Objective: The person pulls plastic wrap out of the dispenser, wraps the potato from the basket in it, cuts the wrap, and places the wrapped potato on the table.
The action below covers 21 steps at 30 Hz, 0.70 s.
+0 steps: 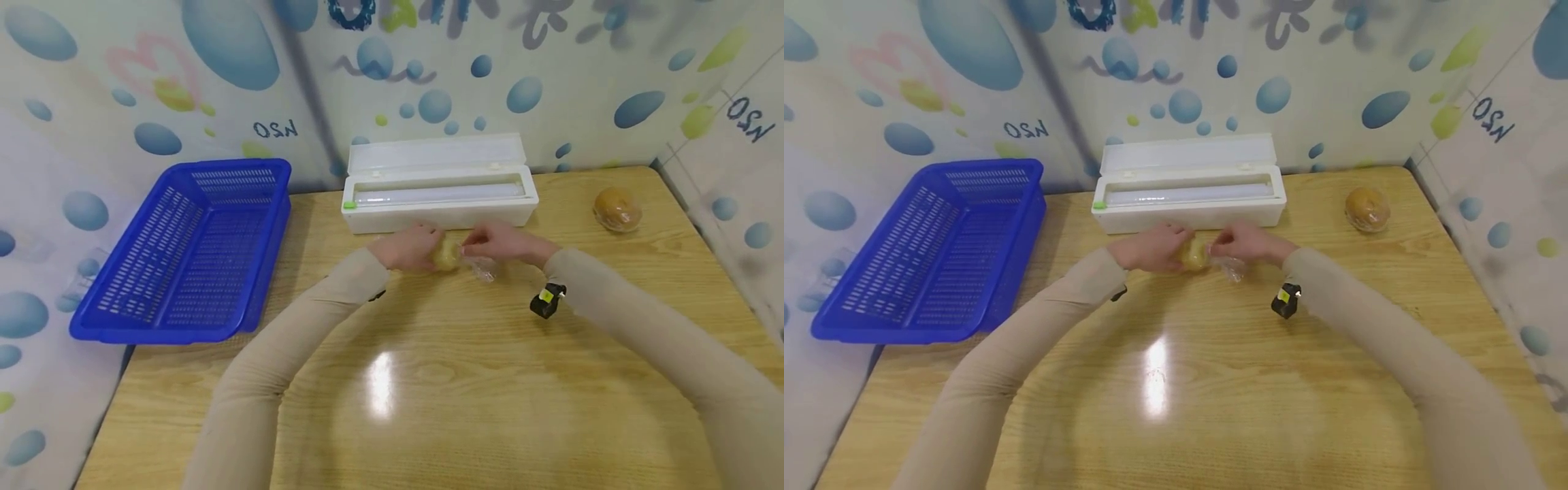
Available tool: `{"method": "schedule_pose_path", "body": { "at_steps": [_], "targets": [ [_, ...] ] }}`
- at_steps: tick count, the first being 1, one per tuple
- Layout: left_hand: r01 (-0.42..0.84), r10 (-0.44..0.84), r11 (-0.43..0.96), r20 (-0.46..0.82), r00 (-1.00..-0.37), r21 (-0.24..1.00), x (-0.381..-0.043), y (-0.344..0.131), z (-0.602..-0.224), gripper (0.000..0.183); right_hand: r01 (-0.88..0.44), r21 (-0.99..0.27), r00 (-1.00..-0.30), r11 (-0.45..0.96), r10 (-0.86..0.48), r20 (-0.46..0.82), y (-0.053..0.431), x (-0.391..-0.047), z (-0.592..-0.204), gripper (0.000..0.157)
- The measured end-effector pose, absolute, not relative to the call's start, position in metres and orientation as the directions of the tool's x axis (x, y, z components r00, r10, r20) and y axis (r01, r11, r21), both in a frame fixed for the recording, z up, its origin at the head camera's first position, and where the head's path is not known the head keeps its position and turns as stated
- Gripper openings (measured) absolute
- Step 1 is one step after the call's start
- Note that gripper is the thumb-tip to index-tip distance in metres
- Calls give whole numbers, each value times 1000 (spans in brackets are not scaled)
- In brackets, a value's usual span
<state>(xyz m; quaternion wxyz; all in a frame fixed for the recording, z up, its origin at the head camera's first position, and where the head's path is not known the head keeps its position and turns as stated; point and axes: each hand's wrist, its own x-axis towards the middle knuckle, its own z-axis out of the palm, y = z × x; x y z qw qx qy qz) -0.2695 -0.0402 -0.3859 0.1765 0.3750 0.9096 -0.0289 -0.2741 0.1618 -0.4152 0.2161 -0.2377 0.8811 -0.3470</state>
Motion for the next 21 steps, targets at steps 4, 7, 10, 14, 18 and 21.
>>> {"method": "schedule_pose_path", "body": {
  "at_steps": [4,7,10,14,18,21],
  "targets": [
    [699,679,709,-360,-640,95,-270,-38,-386,64,-192,-700,-731,688,-576,-365,160,-277,-415,31],
    [695,678,711,-369,-636,106,-271,-38,-387,66,-209,-672,-720,711,-577,-386,156,-276,-413,26],
    [693,678,711,-377,-631,119,-272,-38,-387,68,-275,-620,-728,735,-581,-365,151,-273,-408,24],
    [700,684,704,-385,-619,124,-272,-39,-385,68,-409,-543,-733,733,-619,-283,146,-268,-405,23],
    [704,688,699,-387,-614,125,-273,-41,-383,71,-476,-505,-740,720,-639,-212,144,-262,-407,19],
    [708,693,695,-379,-613,126,-274,-43,-383,69,-482,-505,-756,716,-631,-172,145,-258,-407,17]
  ]
}}
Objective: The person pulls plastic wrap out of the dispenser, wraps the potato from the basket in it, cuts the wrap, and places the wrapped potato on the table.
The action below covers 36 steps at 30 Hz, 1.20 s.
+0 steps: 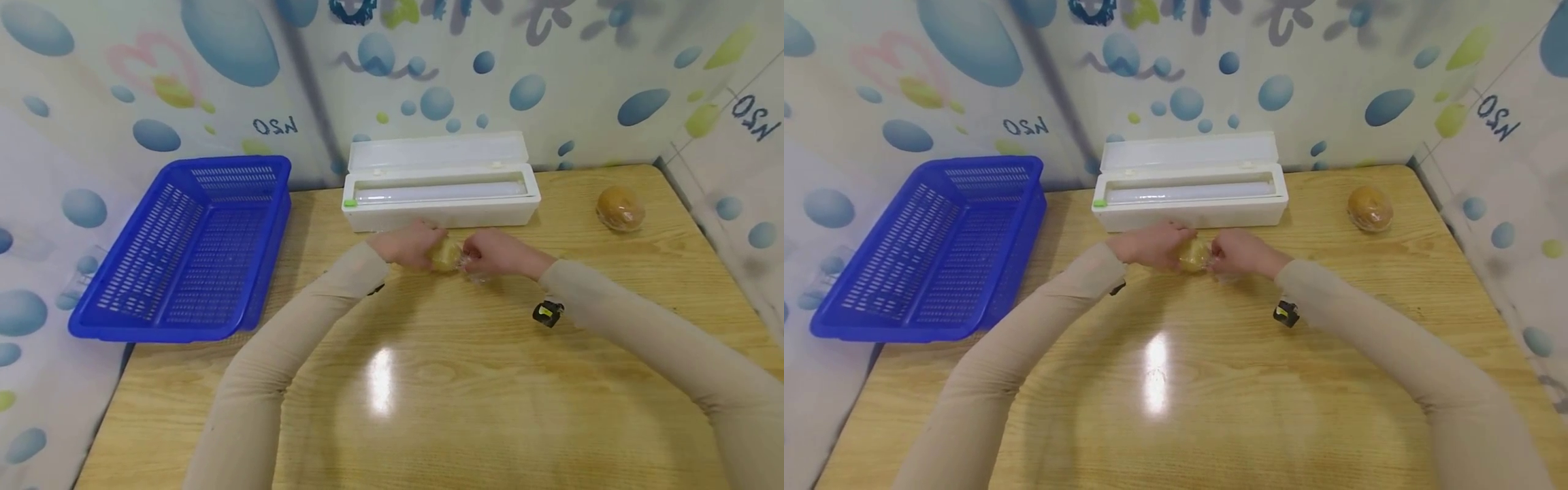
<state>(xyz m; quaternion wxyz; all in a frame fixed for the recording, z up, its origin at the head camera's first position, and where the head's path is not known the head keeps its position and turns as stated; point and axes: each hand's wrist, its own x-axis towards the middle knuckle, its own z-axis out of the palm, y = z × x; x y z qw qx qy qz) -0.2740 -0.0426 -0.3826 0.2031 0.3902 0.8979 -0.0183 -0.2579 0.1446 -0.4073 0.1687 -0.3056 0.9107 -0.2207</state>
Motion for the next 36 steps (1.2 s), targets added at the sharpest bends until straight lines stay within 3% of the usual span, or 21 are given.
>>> {"method": "schedule_pose_path", "body": {
  "at_steps": [4,8,13,18,24,29,36],
  "targets": [
    [722,707,682,-358,-610,114,-275,-44,-383,67,-489,-462,-785,739,-604,-135,142,-256,-409,13],
    [727,715,676,-347,-608,118,-277,-44,-385,65,-627,-177,-768,758,-640,-19,137,-250,-410,16],
    [713,703,688,-366,-610,133,-278,-43,-384,66,-741,310,-628,596,-778,-4,132,-239,-408,13],
    [715,699,688,-384,-603,129,-278,-43,-383,66,-754,539,-436,375,-900,16,133,-235,-414,7],
    [748,725,653,-381,-573,117,-280,-42,-381,61,-737,606,-322,298,-944,72,138,-239,-418,5],
    [780,751,617,-371,-546,102,-281,-40,-378,47,-751,620,-282,226,-959,7,137,-243,-414,10],
    [778,760,612,-377,-529,143,-283,-40,-377,45,-737,669,-216,98,-972,-95,126,-241,-408,20]
  ]
}}
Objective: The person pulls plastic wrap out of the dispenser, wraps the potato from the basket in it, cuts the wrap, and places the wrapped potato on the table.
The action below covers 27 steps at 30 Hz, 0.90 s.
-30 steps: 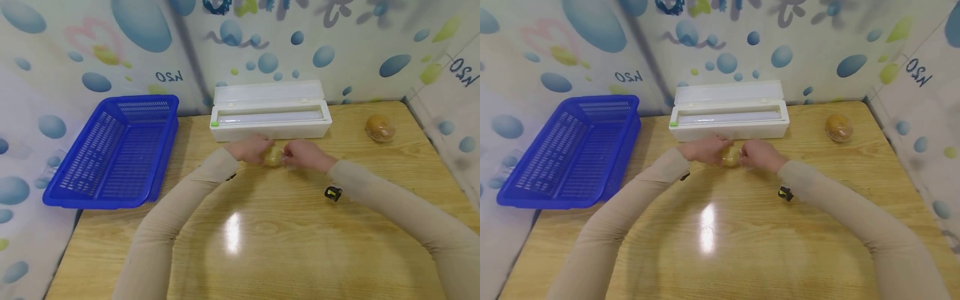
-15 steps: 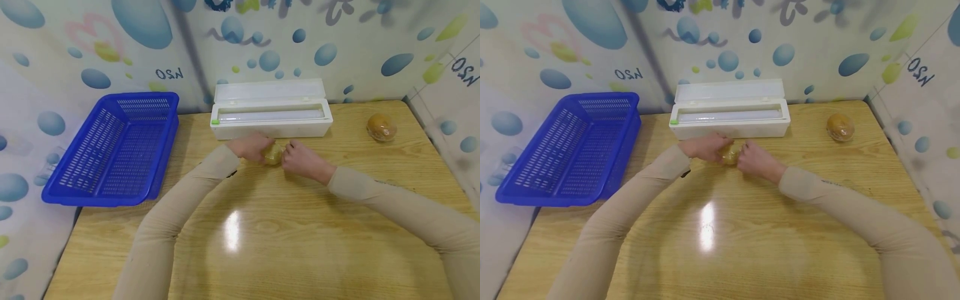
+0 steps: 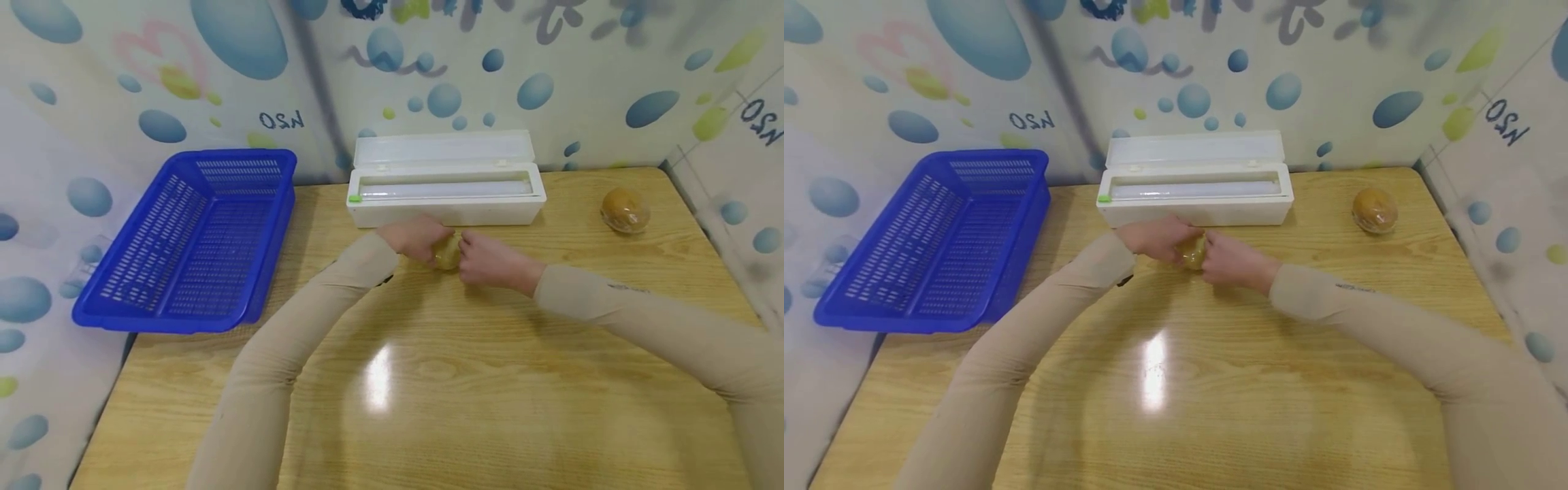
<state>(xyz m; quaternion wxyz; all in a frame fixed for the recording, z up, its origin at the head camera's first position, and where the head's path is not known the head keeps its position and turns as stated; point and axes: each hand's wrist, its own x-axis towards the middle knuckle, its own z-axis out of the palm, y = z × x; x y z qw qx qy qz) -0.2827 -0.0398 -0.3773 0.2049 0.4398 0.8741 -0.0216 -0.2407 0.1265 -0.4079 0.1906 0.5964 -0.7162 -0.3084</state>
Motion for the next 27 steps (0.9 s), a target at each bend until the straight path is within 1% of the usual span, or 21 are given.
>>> {"method": "schedule_pose_path", "body": {
  "at_steps": [2,5,6,8,11,12,14,16,18,21,23,25,27],
  "targets": [
    [770,757,620,-376,-535,152,-283,-39,-378,43,-714,692,-225,108,-971,-80,125,-239,-408,21],
    [748,735,646,-391,-554,152,-283,-37,-378,43,-701,687,-283,193,-959,-19,123,-237,-408,21],
    [740,725,656,-401,-560,150,-283,-36,-377,46,-711,661,-322,241,-947,0,123,-236,-408,20],
    [733,708,667,-421,-568,132,-282,-34,-376,49,-732,579,-424,360,-905,26,122,-236,-407,18],
    [735,689,671,-443,-574,91,-281,-32,-374,55,-734,408,-586,542,-810,23,120,-236,-402,15],
    [734,686,673,-446,-575,89,-280,-32,-373,56,-723,362,-627,589,-779,13,120,-236,-400,15],
    [736,684,672,-449,-575,82,-279,-32,-374,57,-703,298,-677,646,-736,-3,118,-236,-398,17],
    [731,680,677,-448,-580,82,-277,-33,-374,60,-694,257,-699,673,-715,-13,116,-235,-397,15],
    [725,672,685,-448,-589,75,-275,-35,-375,61,-690,251,-705,679,-709,-21,114,-232,-397,12],
    [687,630,726,-438,-641,38,-270,-40,-376,63,-686,247,-708,685,-706,-8,107,-225,-397,11],
    [664,607,748,-423,-673,18,-267,-44,-376,62,-687,251,-707,682,-708,-13,101,-220,-397,14],
    [641,598,767,-406,-691,38,-264,-47,-376,64,-684,250,-714,685,-700,-34,94,-217,-396,19],
    [616,603,781,-379,-702,103,-264,-51,-376,69,-678,262,-723,687,-687,-69,88,-214,-395,22]
  ]
}}
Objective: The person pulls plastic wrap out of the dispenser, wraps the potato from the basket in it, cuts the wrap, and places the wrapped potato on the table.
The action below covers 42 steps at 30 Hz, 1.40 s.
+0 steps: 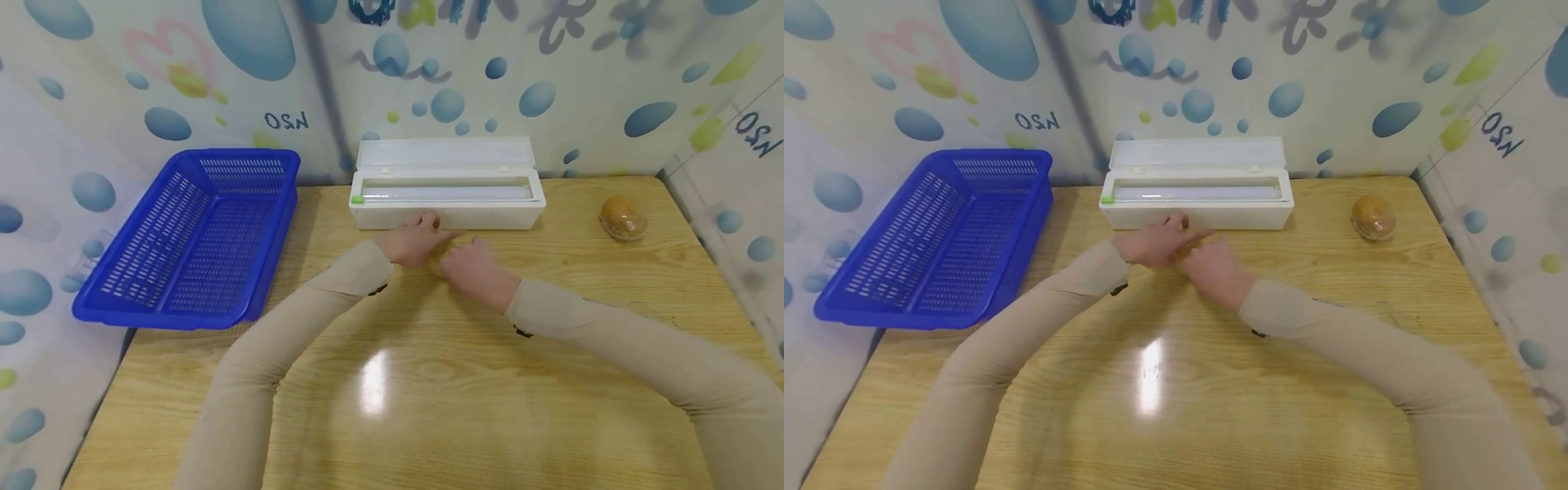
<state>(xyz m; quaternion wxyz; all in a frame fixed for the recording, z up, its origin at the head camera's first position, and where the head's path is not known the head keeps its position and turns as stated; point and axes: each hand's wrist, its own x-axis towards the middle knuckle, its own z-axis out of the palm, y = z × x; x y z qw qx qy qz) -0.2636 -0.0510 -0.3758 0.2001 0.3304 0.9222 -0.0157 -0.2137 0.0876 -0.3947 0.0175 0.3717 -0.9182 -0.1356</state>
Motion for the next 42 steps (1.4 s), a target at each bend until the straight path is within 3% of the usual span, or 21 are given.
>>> {"method": "schedule_pose_path", "body": {
  "at_steps": [5,7,10,12,16,19,22,27,30,32,34,38,42],
  "targets": [
    [526,596,802,-320,-737,283,-271,-56,-372,55,-666,296,-738,685,-663,-126,79,-209,-391,19],
    [517,596,800,-308,-742,303,-274,-56,-374,46,-662,299,-741,687,-661,-121,78,-209,-391,20],
    [538,611,790,-303,-731,296,-277,-53,-377,46,-681,245,-727,690,-677,-115,81,-210,-387,16],
    [551,623,781,-297,-724,294,-277,-51,-379,45,-713,117,-701,691,-705,-109,88,-214,-384,21],
    [562,640,768,-313,-702,308,-280,-50,-376,44,-767,-262,-585,585,-806,-88,117,-225,-380,12],
    [559,638,769,-341,-690,310,-282,-50,-373,45,-778,-407,-513,479,-858,-29,138,-231,-385,16],
    [555,631,776,-370,-682,300,-284,-50,-370,48,-829,-331,-488,450,-872,36,147,-234,-398,21],
    [551,620,784,-397,-677,286,-287,-51,-371,51,-910,55,-401,411,-905,141,141,-232,-420,41],
    [554,627,779,-396,-671,294,-288,-51,-372,50,-914,189,-318,360,-922,221,133,-231,-427,34],
    [544,626,780,-400,-669,310,-289,-51,-373,48,-922,170,-295,349,-914,278,130,-230,-428,26],
    [536,623,782,-403,-670,318,-288,-51,-372,47,-933,61,-316,353,-891,326,128,-230,-430,18],
    [554,620,784,-394,-678,280,-287,-50,-372,45,-899,-244,-432,364,-829,356,125,-230,-429,18],
    [605,645,762,-358,-675,231,-286,-48,-372,36,-850,-372,-501,373,-791,350,123,-230,-426,20]
  ]
}}
